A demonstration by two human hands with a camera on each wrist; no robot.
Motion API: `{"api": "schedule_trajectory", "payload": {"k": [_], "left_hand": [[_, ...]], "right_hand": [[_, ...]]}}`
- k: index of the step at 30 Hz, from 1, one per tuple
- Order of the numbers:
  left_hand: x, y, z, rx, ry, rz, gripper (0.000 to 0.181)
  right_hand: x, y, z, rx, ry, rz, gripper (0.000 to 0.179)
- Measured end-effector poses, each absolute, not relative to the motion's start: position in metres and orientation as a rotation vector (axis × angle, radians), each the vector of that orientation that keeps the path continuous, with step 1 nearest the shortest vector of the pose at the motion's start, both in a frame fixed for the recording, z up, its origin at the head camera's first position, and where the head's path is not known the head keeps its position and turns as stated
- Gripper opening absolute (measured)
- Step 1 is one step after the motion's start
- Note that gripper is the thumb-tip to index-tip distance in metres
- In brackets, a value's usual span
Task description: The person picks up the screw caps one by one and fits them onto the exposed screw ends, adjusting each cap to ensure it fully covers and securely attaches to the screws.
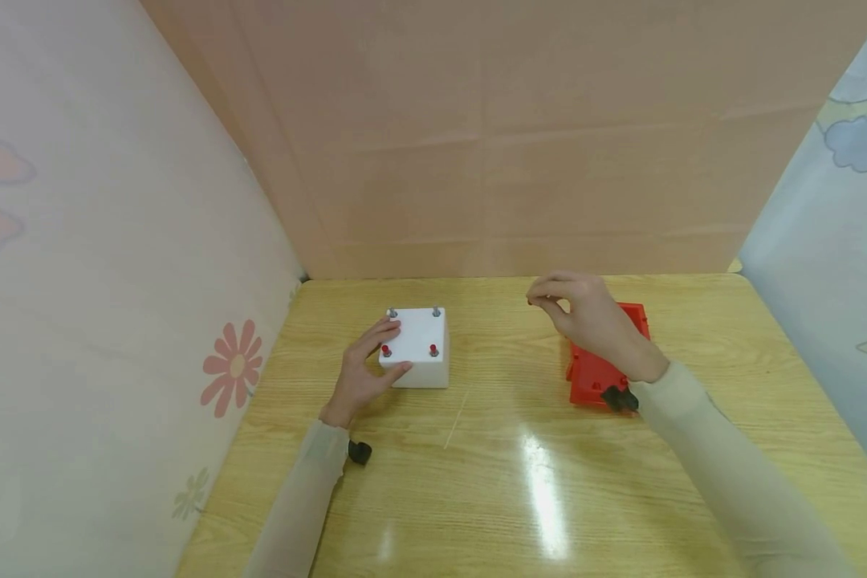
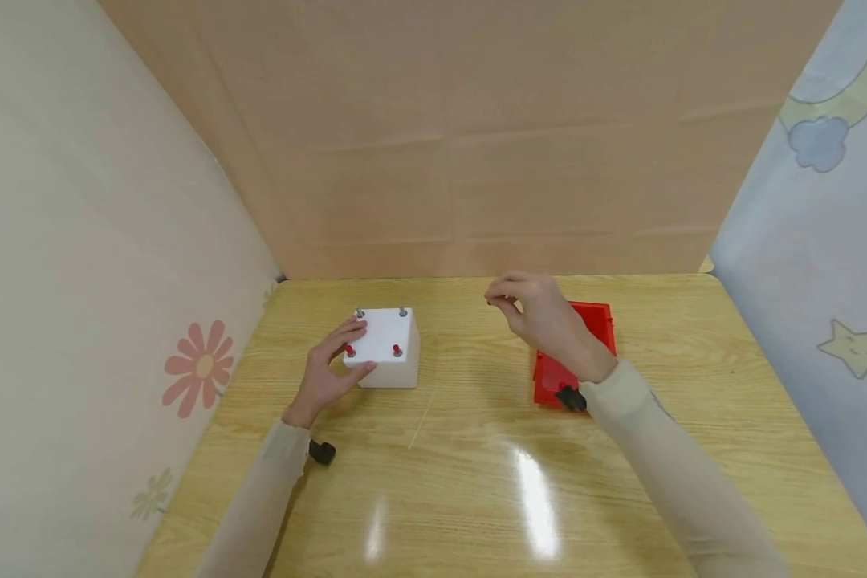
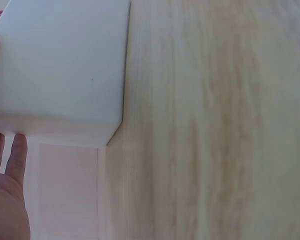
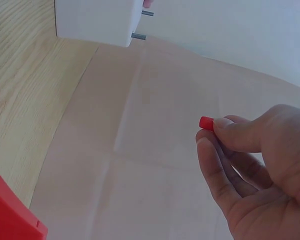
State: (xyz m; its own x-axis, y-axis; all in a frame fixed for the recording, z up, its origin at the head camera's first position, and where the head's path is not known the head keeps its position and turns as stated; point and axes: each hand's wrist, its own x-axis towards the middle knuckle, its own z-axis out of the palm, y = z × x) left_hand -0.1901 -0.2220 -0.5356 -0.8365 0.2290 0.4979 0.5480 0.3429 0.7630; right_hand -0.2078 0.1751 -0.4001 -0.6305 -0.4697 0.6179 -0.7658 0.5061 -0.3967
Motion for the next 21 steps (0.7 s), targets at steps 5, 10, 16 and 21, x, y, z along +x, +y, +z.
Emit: {"api": "schedule_trajectory", "payload": {"k": [5, 10, 16, 21], "left_hand": [[-0.180, -0.216, -0.517, -0.700, -2.304, -1.506, 0.058], [-0.184, -0.218, -0.524, -0.715, -2.294, -1.488, 0.059], [-0.193, -0.224, -0.541, -0.722, -2.295, -1.495, 0.063], [-0.195, -0.226, -0.542, -0.739, -2.296, -1.500, 0.062]], "right_hand": [[-0.209, 0.173, -0.399, 1.027, -2.309, 0.944, 0.020], [-0.210, 0.170, -0.397, 1.029, -2.298, 0.955, 0.021], [-0.210, 0.166, -0.394, 1.035, -2.294, 0.959, 0.020], [-0.211, 0.163, -0.392, 1.038, -2.297, 0.952, 0.019]]}}
